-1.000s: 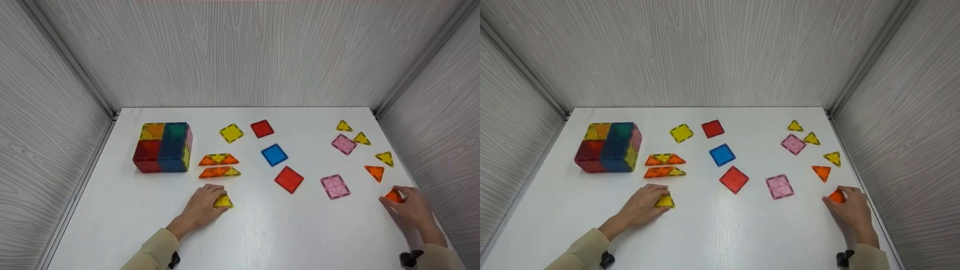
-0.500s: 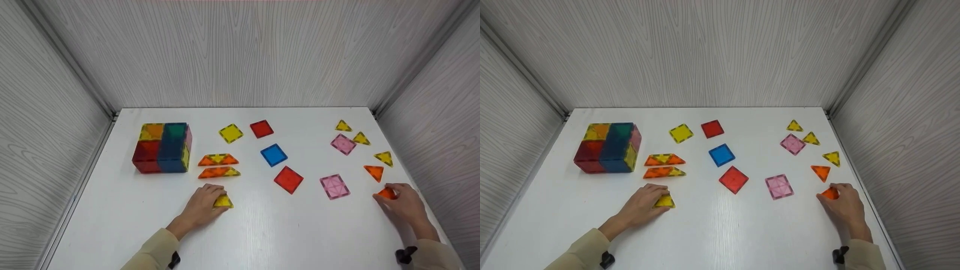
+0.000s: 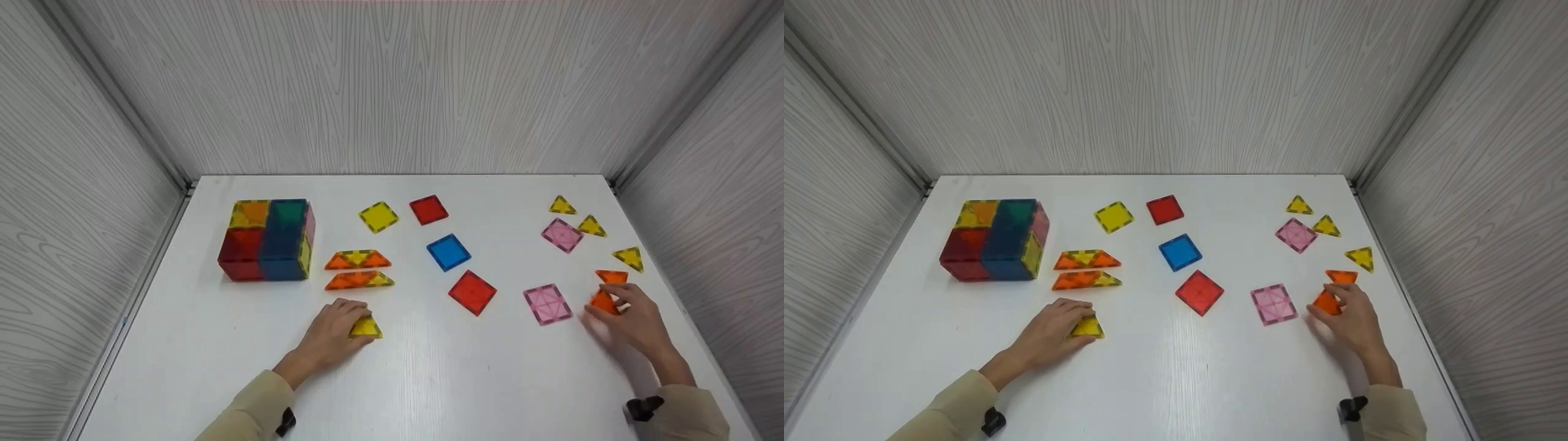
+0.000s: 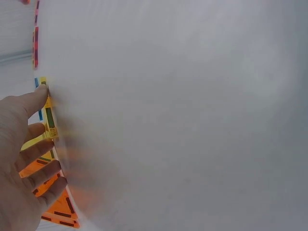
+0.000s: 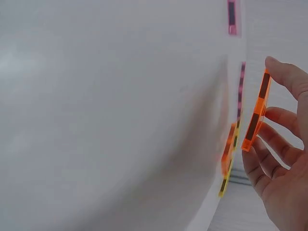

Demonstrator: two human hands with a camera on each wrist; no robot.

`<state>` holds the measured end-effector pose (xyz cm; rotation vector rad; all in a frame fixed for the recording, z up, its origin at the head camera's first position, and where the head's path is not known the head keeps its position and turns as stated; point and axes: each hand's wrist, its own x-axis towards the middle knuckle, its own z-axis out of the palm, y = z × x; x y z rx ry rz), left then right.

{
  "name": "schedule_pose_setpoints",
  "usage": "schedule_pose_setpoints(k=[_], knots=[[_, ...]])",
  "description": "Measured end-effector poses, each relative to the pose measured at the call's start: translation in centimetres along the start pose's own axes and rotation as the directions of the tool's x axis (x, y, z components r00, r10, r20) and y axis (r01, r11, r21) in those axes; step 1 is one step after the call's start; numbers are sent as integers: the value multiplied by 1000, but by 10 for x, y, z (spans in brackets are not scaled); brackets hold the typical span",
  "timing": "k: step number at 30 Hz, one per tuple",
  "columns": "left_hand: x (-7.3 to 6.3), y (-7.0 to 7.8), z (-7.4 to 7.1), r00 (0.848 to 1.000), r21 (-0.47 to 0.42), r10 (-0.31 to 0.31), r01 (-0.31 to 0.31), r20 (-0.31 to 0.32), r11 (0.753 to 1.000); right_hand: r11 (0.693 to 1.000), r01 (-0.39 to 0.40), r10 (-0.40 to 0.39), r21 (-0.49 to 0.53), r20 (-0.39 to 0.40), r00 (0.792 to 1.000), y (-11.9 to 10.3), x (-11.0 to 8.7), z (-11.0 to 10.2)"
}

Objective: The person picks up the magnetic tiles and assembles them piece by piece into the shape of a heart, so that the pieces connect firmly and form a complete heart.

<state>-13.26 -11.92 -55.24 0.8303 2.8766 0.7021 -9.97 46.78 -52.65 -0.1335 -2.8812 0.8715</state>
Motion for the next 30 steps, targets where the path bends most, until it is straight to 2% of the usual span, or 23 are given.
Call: schedule_pose_setpoints(k=[5, 9, 14, 18, 21, 23, 26, 30], knots=[[-1, 0, 1, 1000, -4, 0, 0, 1, 1000, 991, 124, -123, 45, -16, 992, -32, 8, 17], [-1, 0, 0, 1000, -9, -11, 11, 15, 1000, 980, 178, -180, 87, 12, 984, -62, 14, 37], [0, 1, 0, 999, -8, -25, 26, 33, 1000, 969, 207, -222, 137, 101, 970, -103, 20, 63], [-1, 1, -1, 999, -5, -25, 25, 36, 1000, 957, 231, -265, 178, 199, 944, -135, 23, 88], [-2, 1, -2, 999, -9, -19, 19, 28, 1000, 944, 279, -318, 174, 264, 911, -160, 22, 108], [-2, 2, -2, 1000, -12, -20, 20, 24, 1000, 929, 335, -368, 159, 296, 881, -175, 20, 121], [-2, 2, -2, 999, -21, -22, 22, 25, 1000, 888, 443, -458, 128, 344, 820, -196, 19, 138], [0, 4, -2, 999, -23, -26, 26, 35, 999, 840, 532, -521, 107, 433, 735, -218, 18, 157]])
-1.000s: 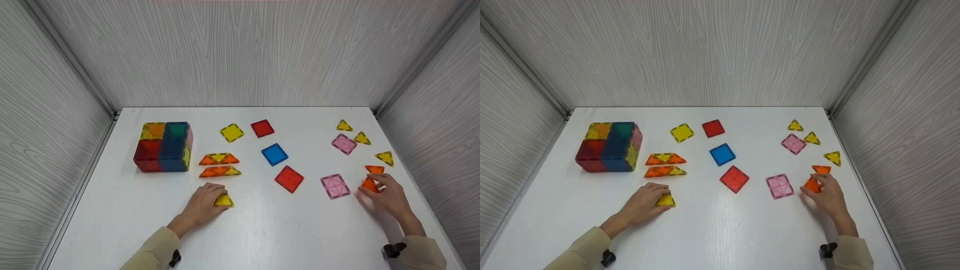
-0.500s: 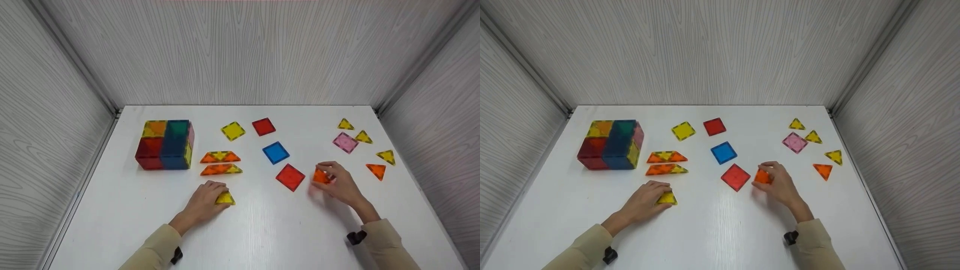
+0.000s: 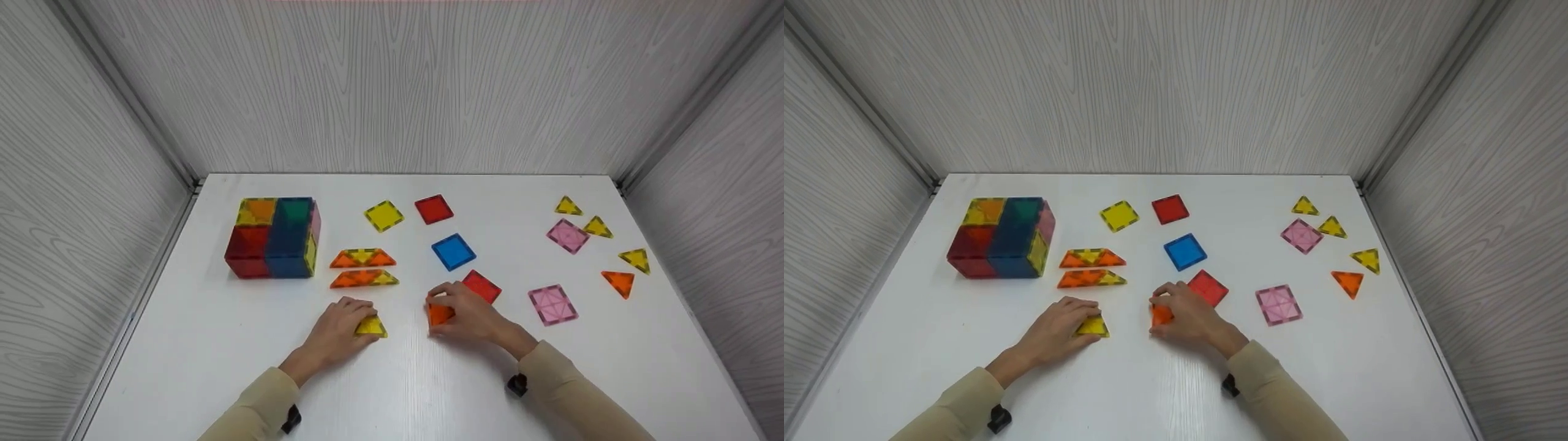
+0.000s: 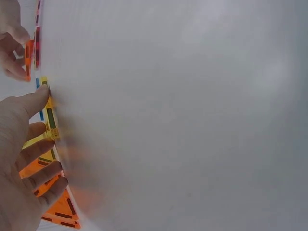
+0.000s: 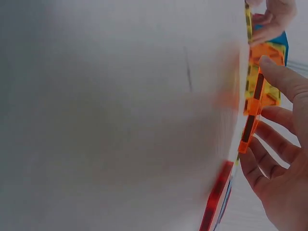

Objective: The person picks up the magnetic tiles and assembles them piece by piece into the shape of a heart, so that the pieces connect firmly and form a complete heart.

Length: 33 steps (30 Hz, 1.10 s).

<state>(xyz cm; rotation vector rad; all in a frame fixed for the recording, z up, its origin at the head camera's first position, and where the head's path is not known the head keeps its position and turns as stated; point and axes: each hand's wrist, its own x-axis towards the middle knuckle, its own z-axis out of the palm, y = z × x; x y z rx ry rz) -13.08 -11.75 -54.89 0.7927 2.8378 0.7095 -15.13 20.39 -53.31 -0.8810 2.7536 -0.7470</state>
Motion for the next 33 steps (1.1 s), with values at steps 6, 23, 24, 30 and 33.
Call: schedule_pose_setpoints(k=[6, 23, 24, 30, 33], knots=[[2, 3, 1, 1000, 1, -8, 8, 19, 1000, 999, 42, -38, -30, 120, 992, -15, 21, 12], [14, 16, 5, 999, 38, 37, -39, 38, 999, 996, 79, -70, -47, 174, 982, -37, 47, 25], [14, 15, 5, 999, 46, 39, -41, 36, 998, 995, 85, -76, -48, 171, 982, -36, 47, 25], [14, 14, 6, 998, 72, 32, -35, 47, 997, 993, 110, -105, -36, 125, 987, -23, 32, 16], [13, 13, 6, 998, 58, 27, -30, 53, 998, 997, 75, -75, -1, 67, 995, -7, 16, 0]])
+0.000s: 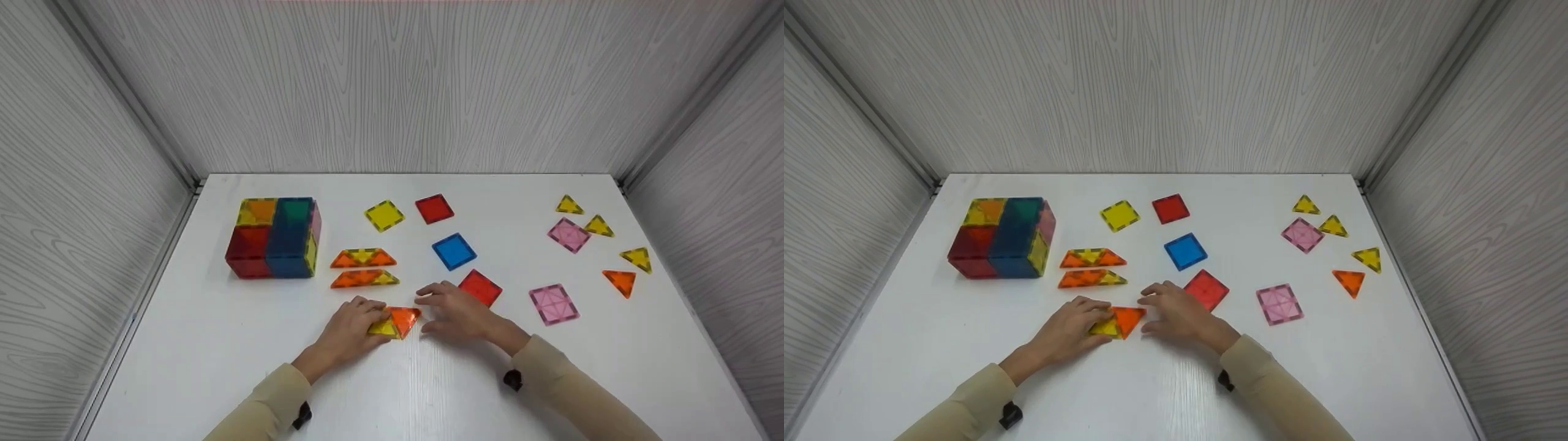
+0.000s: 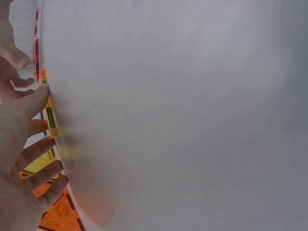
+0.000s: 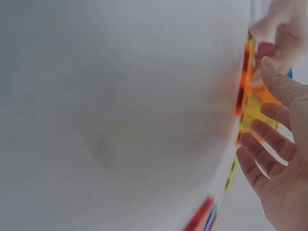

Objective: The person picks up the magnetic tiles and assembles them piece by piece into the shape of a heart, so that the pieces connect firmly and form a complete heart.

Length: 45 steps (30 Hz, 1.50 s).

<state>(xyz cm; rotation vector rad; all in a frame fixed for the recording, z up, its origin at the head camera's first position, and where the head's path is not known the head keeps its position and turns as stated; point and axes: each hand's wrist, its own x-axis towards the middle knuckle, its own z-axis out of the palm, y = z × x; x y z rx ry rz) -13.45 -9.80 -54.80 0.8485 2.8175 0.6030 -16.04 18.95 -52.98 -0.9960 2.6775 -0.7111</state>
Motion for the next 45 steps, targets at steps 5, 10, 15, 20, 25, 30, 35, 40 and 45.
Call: schedule_pose_setpoints(k=[5, 10, 15, 20, 25, 30, 35, 40, 45], knots=[[-1, 0, 1, 1000, -26, -3, 3, 1, 1000, 989, -140, 145, 45, -143, 979, 38, -44, -28], [-1, 1, 0, 1000, -23, -4, 4, 3, 1000, 950, -301, 311, 78, -262, 914, 85, -92, -55], [2, 4, 0, 1000, 14, -6, 6, -8, 1000, 925, -374, 372, 73, -386, 844, 125, -137, -77], [7, 8, 1, 1000, 13, 0, 0, -9, 1000, 903, -424, 398, 61, -485, 778, 155, -174, -94], [10, 12, 3, 1000, 19, -5, 5, -19, 1000, 855, -509, 483, 96, -501, 718, 179, -202, -105], [13, 14, 7, 999, 37, -8, 9, -32, 999, 787, -611, 578, 88, -453, 679, 197, -223, -112], [14, 16, 8, 999, 56, -7, 10, -50, 998, 746, -665, 624, 35, -387, 679, 211, -239, -114], [14, 17, 9, 998, 65, -8, 12, -61, 998, 748, -664, 621, 23, -379, 687, 220, -243, -110], [13, 17, 8, 998, 60, -15, 18, -56, 998, 737, -674, 641, 46, -366, 675, 225, -238, -110]])
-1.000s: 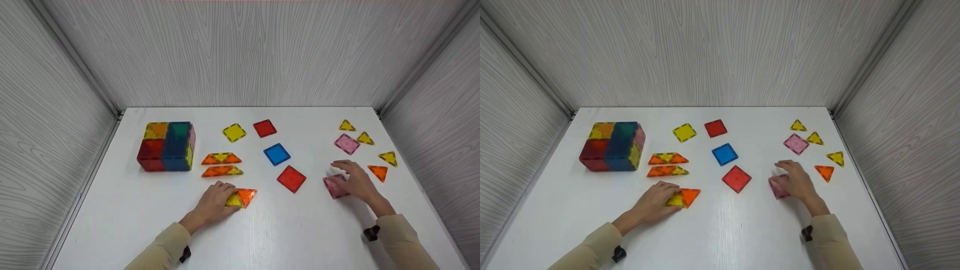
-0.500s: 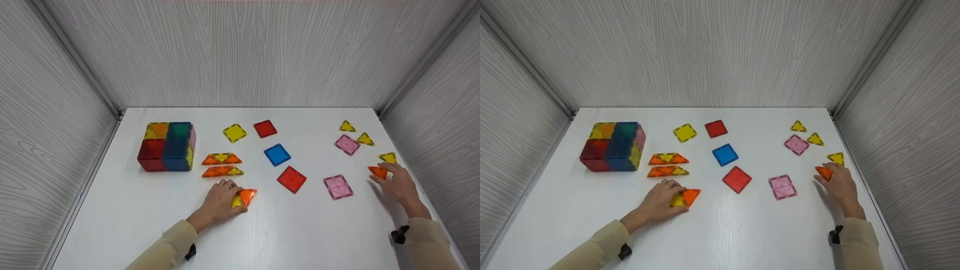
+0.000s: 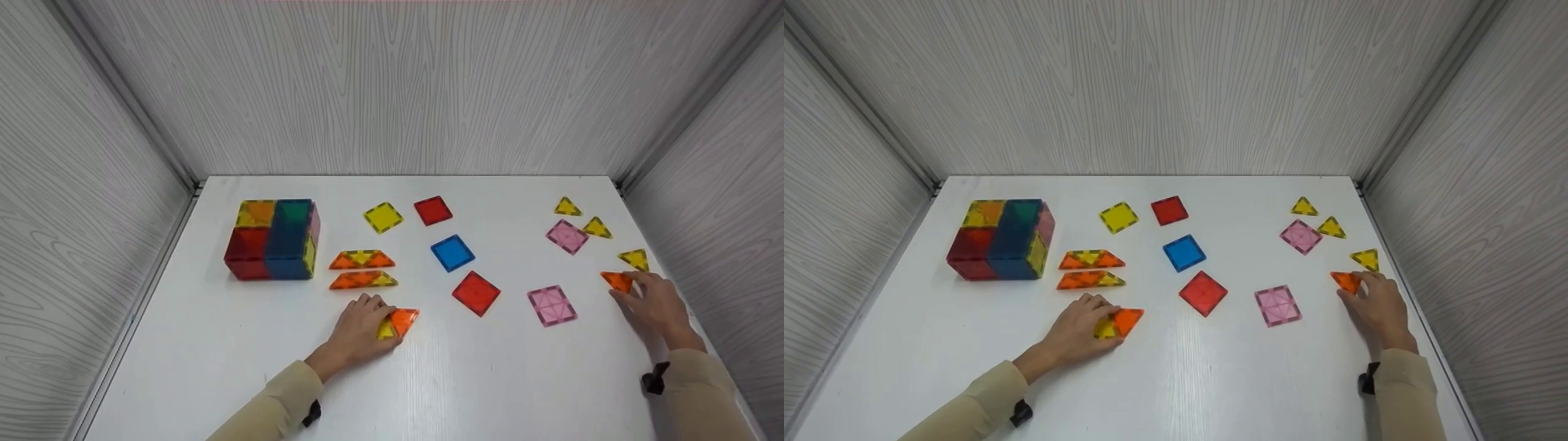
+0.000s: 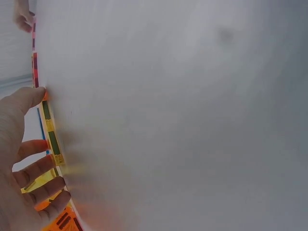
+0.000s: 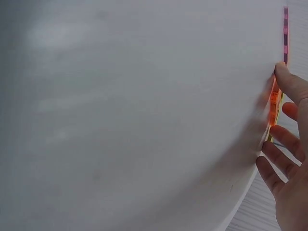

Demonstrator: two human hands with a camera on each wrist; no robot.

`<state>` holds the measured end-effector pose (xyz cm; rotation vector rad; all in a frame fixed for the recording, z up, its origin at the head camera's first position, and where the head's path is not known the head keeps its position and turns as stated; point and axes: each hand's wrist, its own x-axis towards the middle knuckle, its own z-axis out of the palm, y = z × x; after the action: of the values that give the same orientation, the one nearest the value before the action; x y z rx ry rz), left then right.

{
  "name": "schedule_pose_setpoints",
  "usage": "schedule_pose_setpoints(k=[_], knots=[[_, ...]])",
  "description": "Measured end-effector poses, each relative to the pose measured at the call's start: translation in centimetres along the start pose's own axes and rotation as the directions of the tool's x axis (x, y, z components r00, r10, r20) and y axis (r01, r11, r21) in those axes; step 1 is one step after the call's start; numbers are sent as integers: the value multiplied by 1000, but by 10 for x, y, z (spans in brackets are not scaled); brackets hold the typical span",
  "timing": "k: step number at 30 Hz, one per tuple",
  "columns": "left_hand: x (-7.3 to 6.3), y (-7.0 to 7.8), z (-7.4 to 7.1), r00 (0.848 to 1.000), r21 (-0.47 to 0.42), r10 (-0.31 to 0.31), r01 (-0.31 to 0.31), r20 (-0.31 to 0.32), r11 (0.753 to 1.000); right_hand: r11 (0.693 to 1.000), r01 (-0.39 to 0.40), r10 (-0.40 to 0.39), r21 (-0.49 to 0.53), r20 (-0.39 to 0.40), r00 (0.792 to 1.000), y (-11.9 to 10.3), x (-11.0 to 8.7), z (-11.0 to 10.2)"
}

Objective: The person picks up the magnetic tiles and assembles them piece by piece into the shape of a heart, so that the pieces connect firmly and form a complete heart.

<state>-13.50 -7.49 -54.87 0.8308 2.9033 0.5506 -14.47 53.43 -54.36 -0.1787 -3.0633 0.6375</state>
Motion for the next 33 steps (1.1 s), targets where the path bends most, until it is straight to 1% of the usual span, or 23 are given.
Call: schedule_pose_setpoints(k=[3, 6, 12, 14, 17, 19, 21, 26, 31, 33], knots=[[-1, 0, 0, 1000, -13, -5, 5, 2, 1000, 1000, 6, -6, -7, -2, 1000, -1, 5, 0], [-2, 0, 0, 1000, -17, -7, 7, -1, 1000, 999, 29, -30, -13, -17, 999, -5, 7, 2], [-4, -2, 0, 1000, -7, -12, 12, -13, 1000, 996, 93, -91, 18, -73, 993, -15, 3, 7], [-5, -3, 0, 1000, -16, -13, 13, -9, 1000, 995, 96, -93, 37, -69, 993, -22, 0, 9], [-6, -4, -1, 1000, -29, -22, 22, -3, 999, 992, 88, -84, 87, -40, 996, -36, -3, 11], [-6, -4, -1, 1000, -29, -27, 27, 0, 999, 989, 96, -93, 110, -33, 995, -48, -4, 13], [-7, -4, -1, 1000, -27, -30, 30, -1, 999, 984, 120, -116, 128, -37, 993, -62, -4, 16], [-6, -5, -2, 1000, -29, -17, 16, -8, 999, 963, 235, -229, 134, -61, 972, -100, -5, 26], [-6, -5, -3, 1000, -35, -17, 17, 0, 999, 926, 357, -349, 122, -82, 933, -141, -6, 42], [-6, -5, -4, 1000, -38, -22, 23, 5, 999, 908, 399, -392, 125, -77, 917, -159, -8, 49]])
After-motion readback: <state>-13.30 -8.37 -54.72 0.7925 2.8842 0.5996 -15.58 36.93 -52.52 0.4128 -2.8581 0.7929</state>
